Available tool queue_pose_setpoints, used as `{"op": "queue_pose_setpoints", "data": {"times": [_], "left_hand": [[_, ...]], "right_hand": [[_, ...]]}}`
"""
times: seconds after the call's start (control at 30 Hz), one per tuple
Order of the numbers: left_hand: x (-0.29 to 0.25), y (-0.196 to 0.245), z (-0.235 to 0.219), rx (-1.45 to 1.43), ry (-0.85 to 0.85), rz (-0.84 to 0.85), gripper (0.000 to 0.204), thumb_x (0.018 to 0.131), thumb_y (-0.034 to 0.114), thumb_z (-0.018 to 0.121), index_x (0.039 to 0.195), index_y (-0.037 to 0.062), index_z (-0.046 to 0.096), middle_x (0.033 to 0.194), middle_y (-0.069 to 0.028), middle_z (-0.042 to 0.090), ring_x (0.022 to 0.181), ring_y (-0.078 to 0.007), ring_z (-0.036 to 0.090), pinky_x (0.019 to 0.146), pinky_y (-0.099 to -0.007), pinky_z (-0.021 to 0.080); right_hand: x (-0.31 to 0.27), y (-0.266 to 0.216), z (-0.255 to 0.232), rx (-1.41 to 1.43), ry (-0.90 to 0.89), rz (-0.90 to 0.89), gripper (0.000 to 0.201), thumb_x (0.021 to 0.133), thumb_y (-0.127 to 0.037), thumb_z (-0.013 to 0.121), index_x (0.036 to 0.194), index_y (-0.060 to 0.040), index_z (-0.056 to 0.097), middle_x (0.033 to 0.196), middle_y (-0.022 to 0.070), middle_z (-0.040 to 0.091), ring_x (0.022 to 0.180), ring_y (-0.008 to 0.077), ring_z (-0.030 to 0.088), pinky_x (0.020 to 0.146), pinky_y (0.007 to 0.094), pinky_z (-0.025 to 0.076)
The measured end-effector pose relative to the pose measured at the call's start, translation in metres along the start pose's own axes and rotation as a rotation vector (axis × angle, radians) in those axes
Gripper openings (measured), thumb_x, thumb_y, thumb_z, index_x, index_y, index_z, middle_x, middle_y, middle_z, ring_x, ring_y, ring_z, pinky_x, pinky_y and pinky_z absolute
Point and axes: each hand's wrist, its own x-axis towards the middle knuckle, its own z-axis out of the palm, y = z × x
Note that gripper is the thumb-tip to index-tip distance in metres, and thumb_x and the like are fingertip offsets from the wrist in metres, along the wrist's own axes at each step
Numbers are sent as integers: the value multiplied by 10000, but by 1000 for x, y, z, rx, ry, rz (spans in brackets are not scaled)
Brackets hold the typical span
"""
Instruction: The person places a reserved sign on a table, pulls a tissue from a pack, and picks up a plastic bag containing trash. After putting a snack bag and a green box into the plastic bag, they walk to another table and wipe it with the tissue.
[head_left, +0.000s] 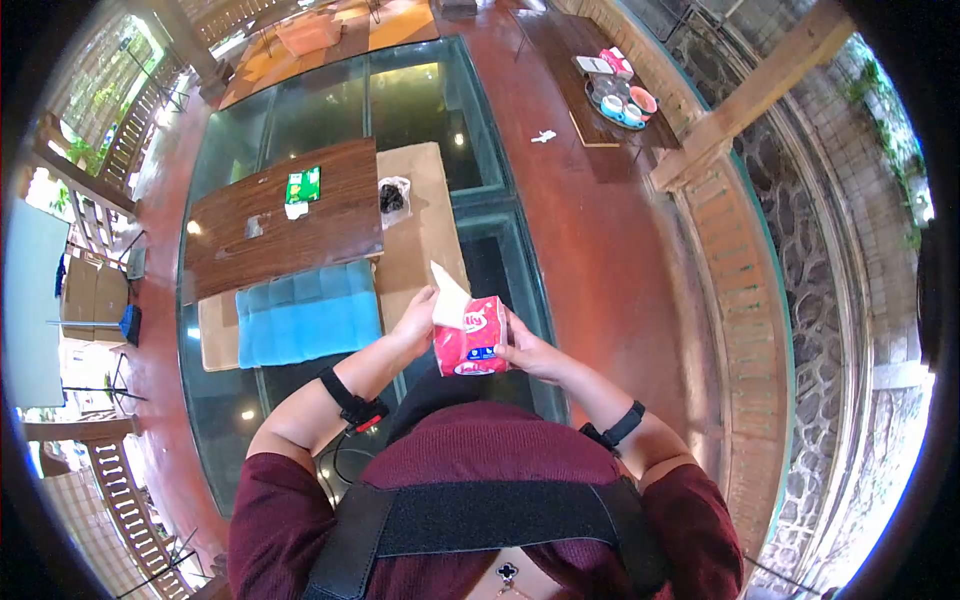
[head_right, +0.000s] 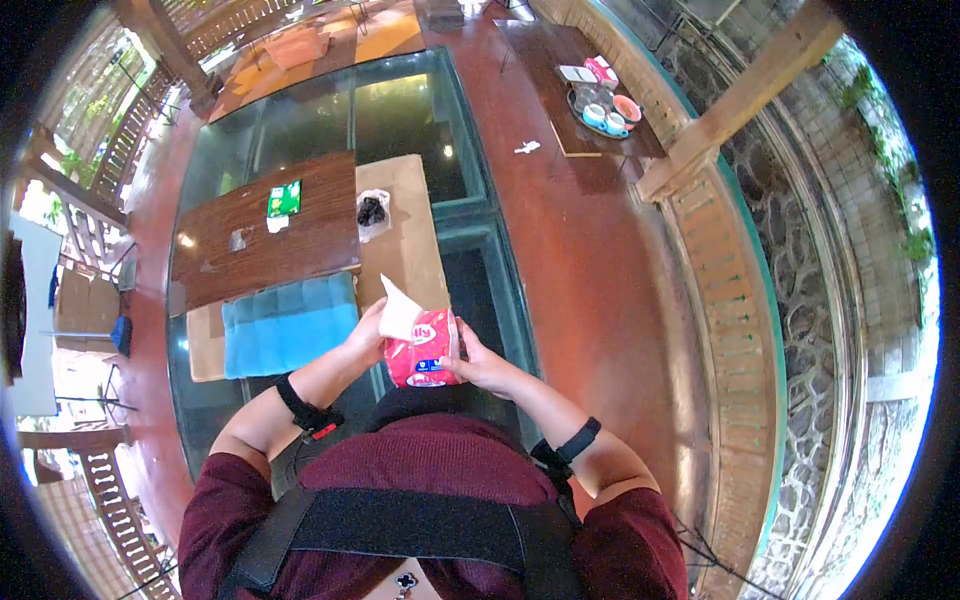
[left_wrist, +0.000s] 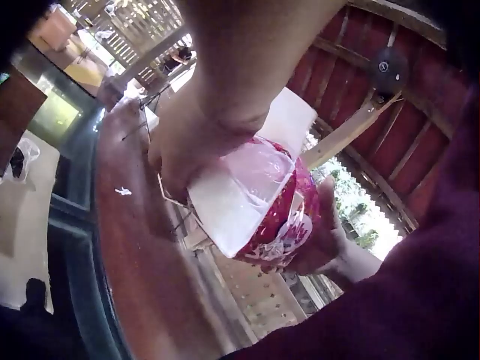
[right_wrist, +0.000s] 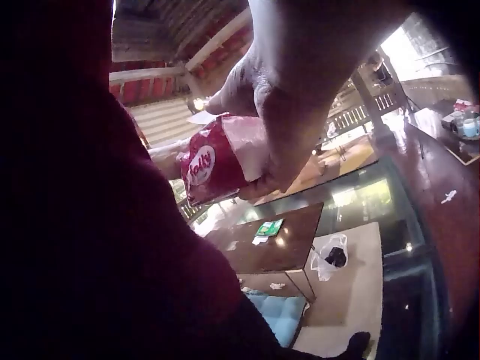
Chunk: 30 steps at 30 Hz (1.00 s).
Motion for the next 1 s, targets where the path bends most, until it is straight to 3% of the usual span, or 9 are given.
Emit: {"op": "queue_pose_setpoints", "data": {"times": [0.07, 0.13, 0.23, 0.37, 0.53, 0.73, 0.83, 0.97, 1.0], "left_hand": [[43, 27, 6, 92, -32, -46, 260, 896, 243, 434, 1064, 46, 449, 924, -53, 564, 827, -145, 560, 718, -319, 470], [86, 54, 3, 154, -111, -74, 247, 879, 258, 470, 1052, 82, 469, 909, -26, 559, 792, -131, 555, 677, -318, 469], [139, 102, 13, 126, -36, -113, 209, 868, 233, 484, 1035, 108, 488, 879, -11, 562, 776, -120, 551, 654, -312, 464], [222, 161, 22, 115, -127, -84, 195, 860, 203, 481, 1033, 116, 502, 885, -8, 565, 794, -125, 556, 677, -320, 463], [300, 227, 73, 122, -100, -105, 233, 874, 228, 454, 1067, 97, 463, 986, -38, 532, 914, -134, 521, 752, -338, 446], [426, 254, 111, 165, -167, -202, 325, 874, 285, 420, 1101, 82, 308, 1061, -81, 429, 991, -220, 466, 788, -412, 442], [504, 262, 131, 161, -310, -298, 314, 868, 275, 425, 1083, 79, 305, 1043, -89, 432, 957, -217, 486, 749, -399, 462], [571, 306, 195, 245, -261, -297, 313, 864, 276, 438, 1076, 85, 308, 1034, -96, 459, 901, -205, 523, 716, -368, 472], [588, 319, 209, 293, -244, -328, 301, 864, 247, 448, 1122, 101, 399, 1096, -80, 482, 975, -212, 511, 765, -408, 448]], "right_hand": [[34, -22, -25, 52, -26, -17, 906, 767, -185, 646, 1358, -67, -32, 1353, 104, 232, 1229, 202, 279, 1012, 342, 252], [67, -59, -49, 138, -40, 51, 886, 765, -167, 646, 1359, -67, -4, 1342, 98, 256, 1222, 189, 293, 1008, 345, 262], [114, -99, -85, 228, 14, 101, 819, 769, -118, 633, 1357, -79, 64, 1321, 86, 299, 1213, 178, 315, 1000, 348, 284], [175, -152, -134, 272, -5, 38, 819, 774, -83, 609, 1362, -113, 39, 1327, 87, 288, 1214, 189, 318, 992, 363, 299], [232, -190, -200, 323, 129, 16, 792, 770, -38, 580, 1359, -136, 61, 1311, 82, 309, 1205, 194, 335, 975, 382, 324], [292, -223, -313, 471, 233, -81, 716, 778, -36, 559, 1339, -149, 128, 1279, 78, 346, 1173, 202, 379, 930, 375, 385], [325, -244, -379, 486, 251, -112, 703, 789, -34, 545, 1339, -156, 125, 1274, 73, 342, 1165, 202, 386, 909, 370, 407], [359, -278, -449, 459, 312, -179, 693, 806, -46, 537, 1339, -160, 109, 1271, 63, 333, 1162, 209, 385, 897, 387, 413], [369, -283, -468, 446, 327, -209, 693, 811, -50, 534, 1340, -163, 102, 1270, 61, 331, 1162, 211, 385, 896, 393, 413]]}}
